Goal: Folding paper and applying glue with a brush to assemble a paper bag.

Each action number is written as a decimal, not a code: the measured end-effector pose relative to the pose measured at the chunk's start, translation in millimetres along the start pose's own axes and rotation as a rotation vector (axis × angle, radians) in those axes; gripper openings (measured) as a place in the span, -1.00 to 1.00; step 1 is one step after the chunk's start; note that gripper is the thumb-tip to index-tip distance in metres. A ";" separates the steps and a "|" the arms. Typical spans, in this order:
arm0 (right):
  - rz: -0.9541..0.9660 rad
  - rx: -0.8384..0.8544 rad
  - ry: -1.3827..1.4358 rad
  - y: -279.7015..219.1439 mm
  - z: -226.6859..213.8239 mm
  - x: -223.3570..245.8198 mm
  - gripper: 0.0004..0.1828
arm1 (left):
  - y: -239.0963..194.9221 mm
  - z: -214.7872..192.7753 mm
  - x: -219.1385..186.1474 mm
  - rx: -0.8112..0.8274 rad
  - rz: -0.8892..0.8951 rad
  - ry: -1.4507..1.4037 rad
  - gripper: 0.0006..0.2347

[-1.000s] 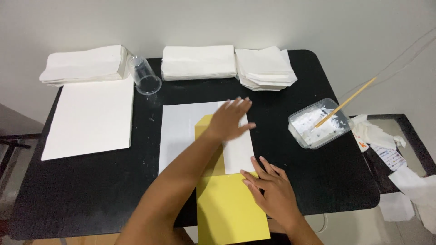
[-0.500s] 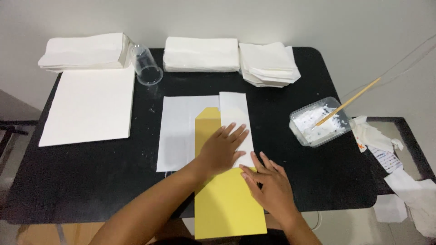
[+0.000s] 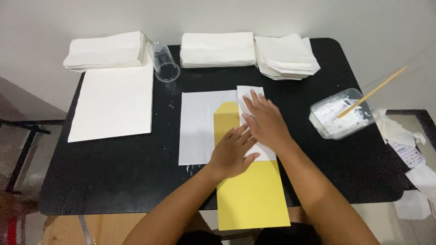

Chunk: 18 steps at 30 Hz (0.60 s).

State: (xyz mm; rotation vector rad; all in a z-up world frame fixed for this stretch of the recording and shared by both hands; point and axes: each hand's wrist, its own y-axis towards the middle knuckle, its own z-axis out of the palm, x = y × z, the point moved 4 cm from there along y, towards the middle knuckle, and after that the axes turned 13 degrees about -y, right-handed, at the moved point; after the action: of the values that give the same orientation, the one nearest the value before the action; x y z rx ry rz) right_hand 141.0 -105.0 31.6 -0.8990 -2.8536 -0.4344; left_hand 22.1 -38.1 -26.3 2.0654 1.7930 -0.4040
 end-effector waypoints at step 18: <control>0.090 0.324 -0.112 33.1 45.3 -11.4 -0.31 | -10.0 -55.8 129.0 -0.466 -0.254 -0.310 -0.69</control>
State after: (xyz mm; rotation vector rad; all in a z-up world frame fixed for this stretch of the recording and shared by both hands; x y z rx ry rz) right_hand 168.2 -71.5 -6.0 -1.0077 -2.8475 0.0911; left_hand 29.6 102.3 -35.5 1.3875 1.7577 -0.3150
